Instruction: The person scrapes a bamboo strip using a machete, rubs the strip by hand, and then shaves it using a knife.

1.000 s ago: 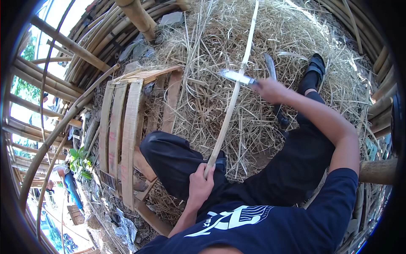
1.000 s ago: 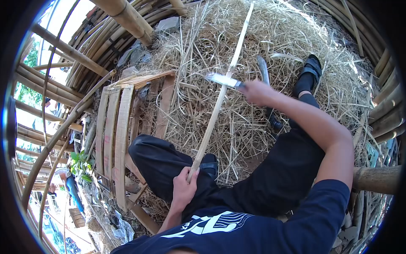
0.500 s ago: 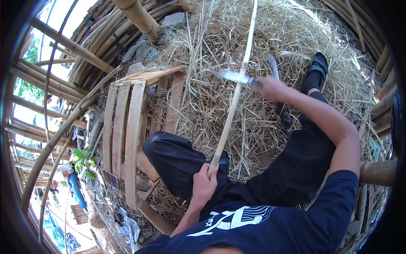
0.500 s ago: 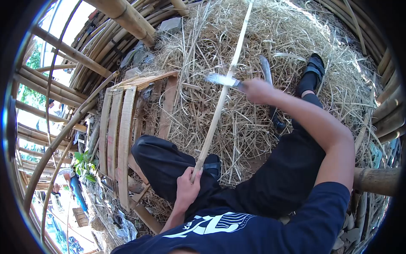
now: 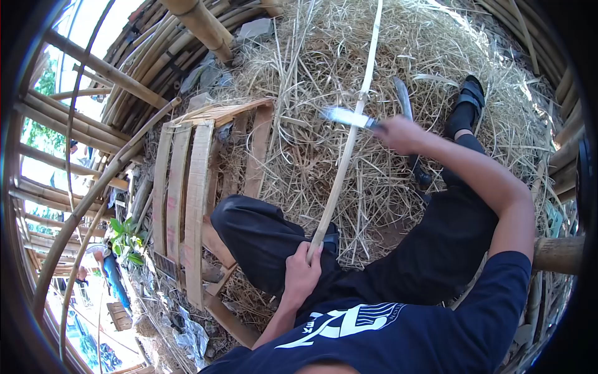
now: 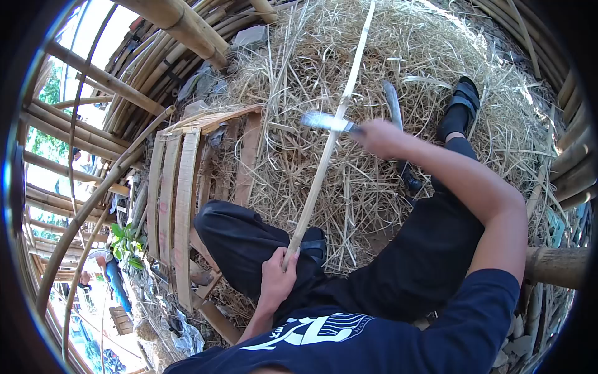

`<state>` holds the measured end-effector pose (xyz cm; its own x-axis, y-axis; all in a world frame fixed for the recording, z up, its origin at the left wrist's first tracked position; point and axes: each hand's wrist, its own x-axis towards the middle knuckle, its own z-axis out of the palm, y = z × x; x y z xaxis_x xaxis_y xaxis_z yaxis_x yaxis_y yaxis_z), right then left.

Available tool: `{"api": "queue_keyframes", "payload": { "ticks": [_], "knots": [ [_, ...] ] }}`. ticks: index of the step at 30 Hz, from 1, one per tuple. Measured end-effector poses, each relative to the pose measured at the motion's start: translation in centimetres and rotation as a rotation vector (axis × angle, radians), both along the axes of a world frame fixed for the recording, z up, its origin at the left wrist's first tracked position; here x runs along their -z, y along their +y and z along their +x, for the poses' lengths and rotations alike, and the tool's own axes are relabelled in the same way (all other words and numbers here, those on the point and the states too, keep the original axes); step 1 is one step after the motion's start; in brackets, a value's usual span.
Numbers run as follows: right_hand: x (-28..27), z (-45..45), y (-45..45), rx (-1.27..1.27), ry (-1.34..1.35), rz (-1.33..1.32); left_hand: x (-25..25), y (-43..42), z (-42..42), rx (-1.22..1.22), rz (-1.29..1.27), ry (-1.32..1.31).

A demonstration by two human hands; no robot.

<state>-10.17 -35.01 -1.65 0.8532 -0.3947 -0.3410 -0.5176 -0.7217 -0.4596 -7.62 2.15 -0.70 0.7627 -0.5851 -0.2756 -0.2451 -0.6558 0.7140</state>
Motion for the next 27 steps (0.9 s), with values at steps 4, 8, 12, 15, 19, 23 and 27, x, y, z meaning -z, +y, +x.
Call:
{"api": "queue_keyframes", "payload": {
  "ticks": [4, 8, 12, 15, 19, 23, 27],
  "knots": [
    [-1.2, -0.2, 4.6, -0.51, 0.07, -0.113, -0.3, 0.1, -0.2, 0.0, 0.028, 0.002],
    [1.8, 0.4, -2.4, -0.203, 0.034, -0.076, -0.4, 0.4, -0.7, -0.034, 0.013, 0.043],
    [1.7, 0.4, -5.4, 0.11, -0.117, -0.186, 0.0, 0.5, 0.2, -0.033, -0.055, 0.019],
    [-0.1, -0.4, 1.3, -0.228, -0.026, -0.066, -0.3, 0.1, -0.2, -0.018, 0.024, 0.045],
    [-1.0, -0.9, 5.0, -0.611, -0.034, -0.121, 0.3, 0.3, -0.2, -0.014, -0.021, -0.011],
    [3.1, -0.2, -5.6, -0.099, 0.036, -0.273, -0.1, 0.4, -0.2, -0.012, -0.005, -0.015],
    [1.2, 0.4, -3.9, 0.218, -0.063, -0.147, 0.3, 0.0, 0.0, -0.009, -0.07, -0.026]
  ]
}}
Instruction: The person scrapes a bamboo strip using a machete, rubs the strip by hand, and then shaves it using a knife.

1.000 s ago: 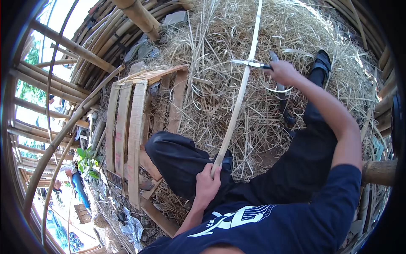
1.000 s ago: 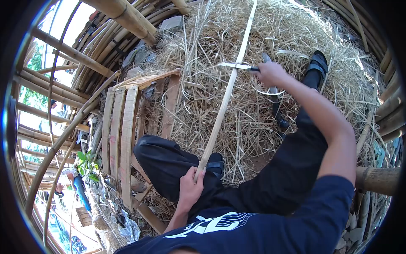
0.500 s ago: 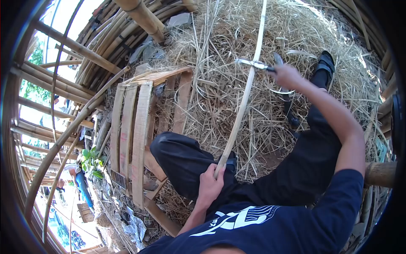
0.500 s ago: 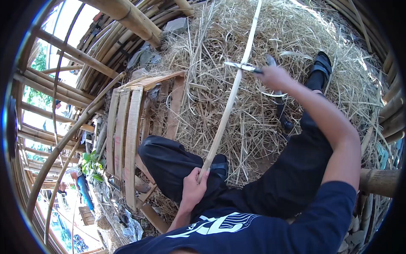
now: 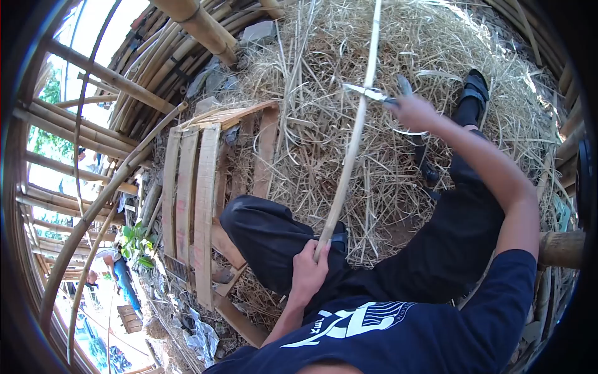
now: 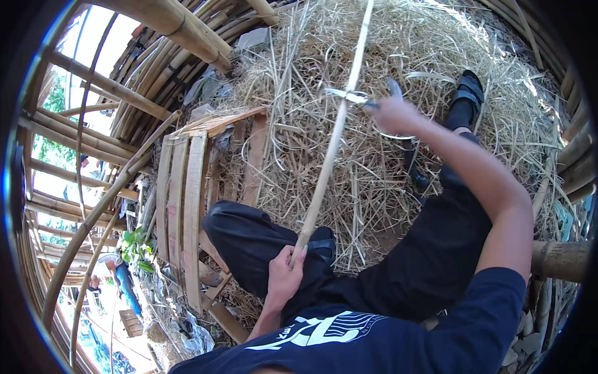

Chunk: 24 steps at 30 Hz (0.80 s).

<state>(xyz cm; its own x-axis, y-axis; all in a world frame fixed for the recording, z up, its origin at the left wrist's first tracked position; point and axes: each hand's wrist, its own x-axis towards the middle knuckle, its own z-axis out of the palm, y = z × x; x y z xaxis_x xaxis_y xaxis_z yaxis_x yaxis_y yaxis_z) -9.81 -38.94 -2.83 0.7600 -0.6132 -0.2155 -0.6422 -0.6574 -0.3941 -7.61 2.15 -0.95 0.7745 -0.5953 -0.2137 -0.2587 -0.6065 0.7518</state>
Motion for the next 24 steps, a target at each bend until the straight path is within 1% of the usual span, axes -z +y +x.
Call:
{"api": "queue_keyframes", "payload": {
  "ticks": [1, 3, 4, 5, 6, 8, 9, 10, 11, 12, 13, 14, 16, 20, 22, 24],
  "knots": [
    [-2.1, -0.1, 3.0, -0.026, 0.103, 0.216, -0.2, -0.1, 0.1, 0.0, 0.038, 0.025],
    [-1.9, -1.1, 7.0, -0.515, 0.093, 0.067, 0.2, -0.1, -0.1, 0.006, 0.079, 0.017],
    [-2.0, -1.3, 8.6, -0.647, 0.118, 0.064, 0.2, 0.0, 0.0, 0.01, 0.08, 0.011],
    [-2.0, -1.5, 10.0, -0.773, 0.073, 0.089, 0.0, 0.1, -0.1, 0.004, 0.071, 0.015],
    [-3.0, -1.2, 11.1, -0.858, 0.222, 0.09, 0.0, 0.2, -0.2, -0.004, 0.063, 0.022],
    [-3.2, -1.1, 9.9, -0.975, 0.217, 0.03, -0.1, 0.1, -0.2, -0.009, 0.072, 0.026],
    [0.0, -0.5, 6.7, -0.806, 0.127, -0.094, -0.2, 0.1, -0.2, -0.014, 0.08, 0.031],
    [3.4, -0.3, 1.6, -0.632, 0.042, -0.211, -0.3, 0.1, -0.4, -0.015, 0.086, 0.035],
    [2.9, -0.5, -1.3, -0.419, 0.034, -0.252, -0.4, 0.0, -0.6, -0.015, 0.059, 0.048],
    [1.1, -0.7, -3.3, -0.203, 0.016, -0.276, -0.4, -0.1, -0.5, -0.016, 0.025, 0.053],
    [-0.2, -0.5, -4.1, -0.132, 0.0, -0.302, -0.5, 0.0, 0.1, -0.017, 0.022, 0.037],
    [0.4, -0.4, -2.3, -0.041, -0.077, -0.122, -0.5, 0.1, 0.5, -0.015, 0.051, 0.035],
    [1.4, -0.4, 2.1, 0.037, -0.172, 0.135, -0.1, 0.0, -0.2, -0.006, 0.066, 0.059],
    [1.6, 0.6, 4.3, 0.015, -0.162, 0.14, -0.7, 0.6, -0.3, -0.021, 0.117, 0.002],
    [1.4, 0.5, 3.5, 0.034, -0.15, 0.299, -0.5, 0.7, -0.5, -0.006, 0.102, 0.009],
    [2.3, 0.5, 2.6, 0.039, -0.138, 0.274, -0.6, 0.4, -0.4, -0.003, 0.12, 0.009]
  ]
}}
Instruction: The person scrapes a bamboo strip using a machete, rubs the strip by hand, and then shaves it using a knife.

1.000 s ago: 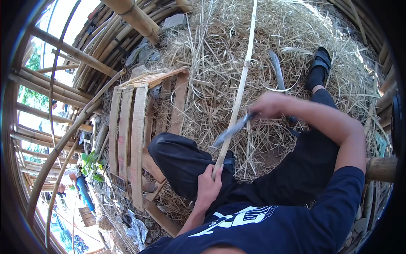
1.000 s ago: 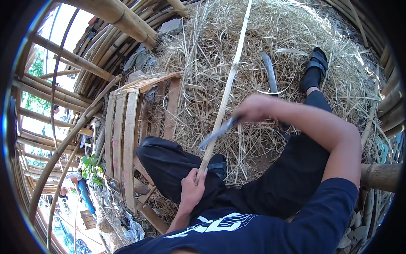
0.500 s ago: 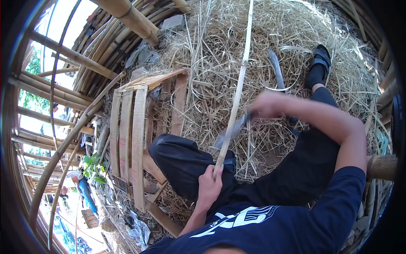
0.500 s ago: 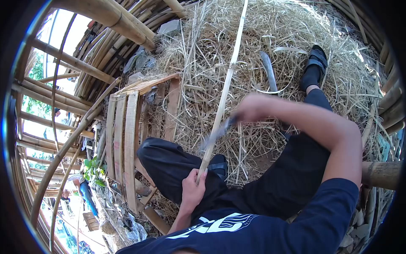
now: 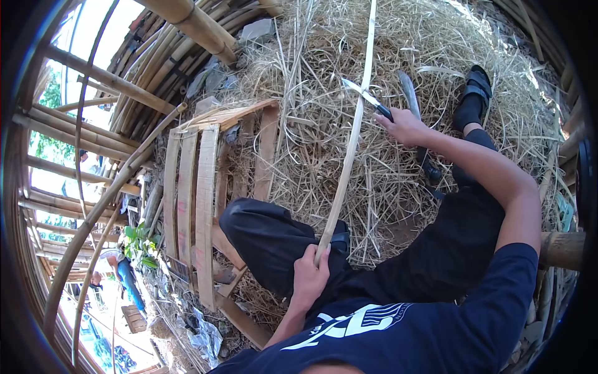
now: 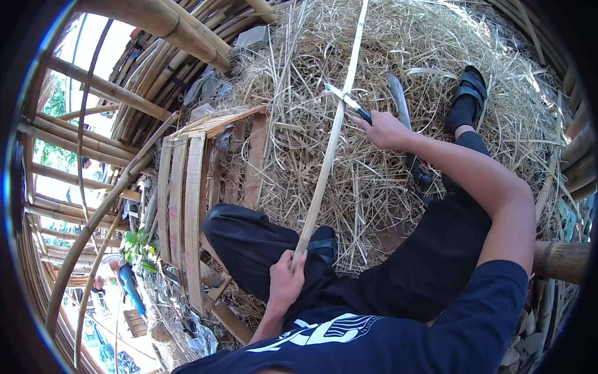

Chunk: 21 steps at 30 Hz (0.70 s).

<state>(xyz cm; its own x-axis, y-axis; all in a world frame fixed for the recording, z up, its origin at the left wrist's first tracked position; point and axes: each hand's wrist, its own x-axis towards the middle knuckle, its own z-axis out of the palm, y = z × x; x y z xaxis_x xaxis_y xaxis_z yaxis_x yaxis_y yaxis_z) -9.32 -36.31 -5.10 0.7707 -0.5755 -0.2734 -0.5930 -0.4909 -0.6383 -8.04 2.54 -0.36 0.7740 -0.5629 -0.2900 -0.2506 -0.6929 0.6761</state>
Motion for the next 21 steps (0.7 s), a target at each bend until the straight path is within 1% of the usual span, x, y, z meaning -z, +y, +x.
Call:
{"api": "queue_keyframes", "payload": {
  "ticks": [2, 3, 4, 5, 7, 8, 10, 11, 13, 14, 16, 17, 19, 20, 21],
  "knots": [
    [1.0, 0.5, -1.4, -0.02, 0.045, 0.039, 0.0, -0.4, 0.1, 0.008, 0.011, -0.008],
    [0.9, 0.8, -1.8, 0.048, 0.102, 0.127, 0.0, -0.3, 0.2, 0.007, 0.014, -0.005],
    [1.3, 0.9, -2.8, 0.049, 0.104, 0.131, 0.0, -0.2, 0.1, 0.005, 0.019, 0.0],
    [2.0, 0.8, -4.3, 0.106, 0.111, 0.578, 0.0, -0.1, 0.1, 0.007, 0.023, 0.002],
    [1.3, 0.4, -4.5, 0.173, 0.106, 1.108, 0.1, -0.2, 0.0, 0.011, 0.003, -0.003],
    [1.2, 0.3, -4.0, 0.176, 0.106, 1.104, 0.3, -0.2, 0.0, 0.013, -0.001, -0.001],
    [0.0, 0.6, -1.5, 0.165, 0.128, 0.463, 0.8, 0.1, 0.0, 0.005, -0.021, -0.021],
    [-0.4, 0.8, -1.1, -0.034, 0.197, 0.188, 0.6, -0.1, 0.0, 0.004, -0.023, -0.022],
    [-2.2, 0.1, 1.4, -0.458, 0.258, -0.097, 0.1, -0.3, 0.1, 0.014, 0.013, -0.014],
    [-2.3, -0.1, 2.6, -0.46, 0.257, -0.098, 0.2, -0.3, 0.1, 0.012, 0.012, -0.015],
    [-2.3, -0.8, 4.7, -0.589, 0.059, -0.195, 0.4, -0.1, 0.2, 0.011, 0.019, -0.012],
    [-2.6, -0.7, 5.3, -0.586, 0.057, -0.196, 0.4, -0.2, 0.2, 0.014, 0.019, -0.015],
    [-3.2, -0.5, 6.3, -0.782, 0.01, -0.267, 0.2, -0.2, 0.1, 0.001, 0.025, 0.005],
    [-3.1, -0.5, 6.6, -0.781, 0.008, -0.268, 0.1, -0.3, 0.1, 0.002, 0.025, 0.003],
    [-3.0, -0.5, 6.8, -0.874, 0.01, -0.287, 0.1, -0.3, 0.1, 0.004, 0.024, 0.001]
  ]
}}
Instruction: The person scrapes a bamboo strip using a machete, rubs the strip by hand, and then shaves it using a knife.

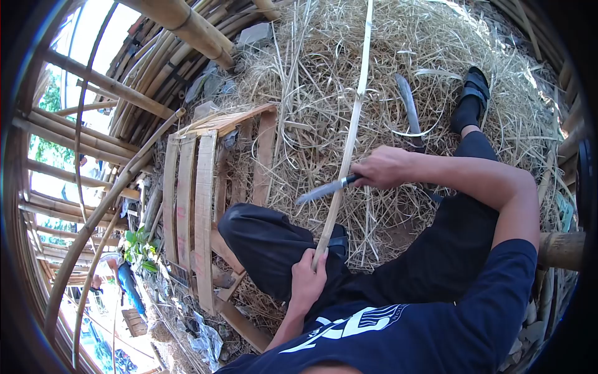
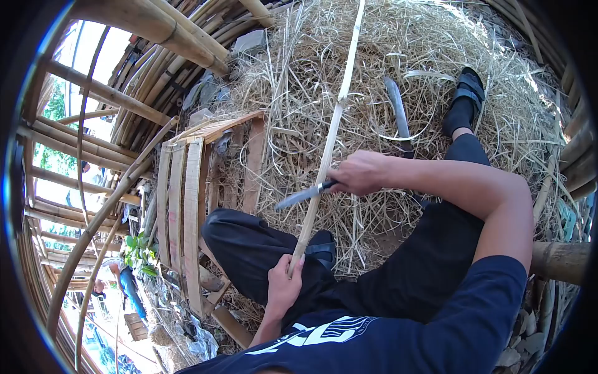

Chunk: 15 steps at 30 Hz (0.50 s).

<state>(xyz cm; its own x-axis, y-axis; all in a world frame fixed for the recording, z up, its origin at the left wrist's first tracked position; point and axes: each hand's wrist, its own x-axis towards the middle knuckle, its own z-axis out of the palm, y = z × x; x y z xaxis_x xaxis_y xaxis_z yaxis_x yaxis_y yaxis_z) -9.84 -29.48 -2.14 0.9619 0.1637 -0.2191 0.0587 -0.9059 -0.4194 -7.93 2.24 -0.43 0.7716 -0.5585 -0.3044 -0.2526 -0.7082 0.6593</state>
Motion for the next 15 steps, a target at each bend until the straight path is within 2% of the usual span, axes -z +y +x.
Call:
{"api": "queue_keyframes", "payload": {
  "ticks": [2, 5, 9, 10, 11, 13, 14, 15],
  "knots": [
    [-0.1, -0.3, 0.3, -0.14, -0.027, -0.038, 0.0, 0.0, 0.0, 0.003, -0.003, -0.007],
    [1.2, -0.8, 0.1, -0.176, -0.145, 0.001, 0.1, 0.0, 0.1, -0.004, -0.01, 0.002],
    [1.9, -0.8, -0.1, -0.195, -0.078, -0.028, 0.2, 0.3, -0.1, 0.001, -0.006, -0.019],
    [0.5, -0.5, -0.4, -0.23, -0.044, -0.054, 0.2, 0.1, 0.1, 0.003, -0.011, -0.025],
    [-1.6, 0.2, -2.5, -0.142, 0.198, -0.1, 0.2, -0.3, 0.5, 0.006, -0.019, -0.028],
    [0.1, 0.8, -12.7, 0.389, 0.074, -0.304, -0.1, 0.6, 0.2, 0.005, 0.007, -0.012],
    [0.8, 1.1, -17.7, 0.659, 0.011, -0.347, 0.3, 0.4, 0.1, -0.008, -0.058, 0.099],
    [0.8, 1.9, -17.8, 0.65, 0.0, -0.347, 0.9, 0.4, 0.3, 0.004, -0.083, 0.029]
  ]
}}
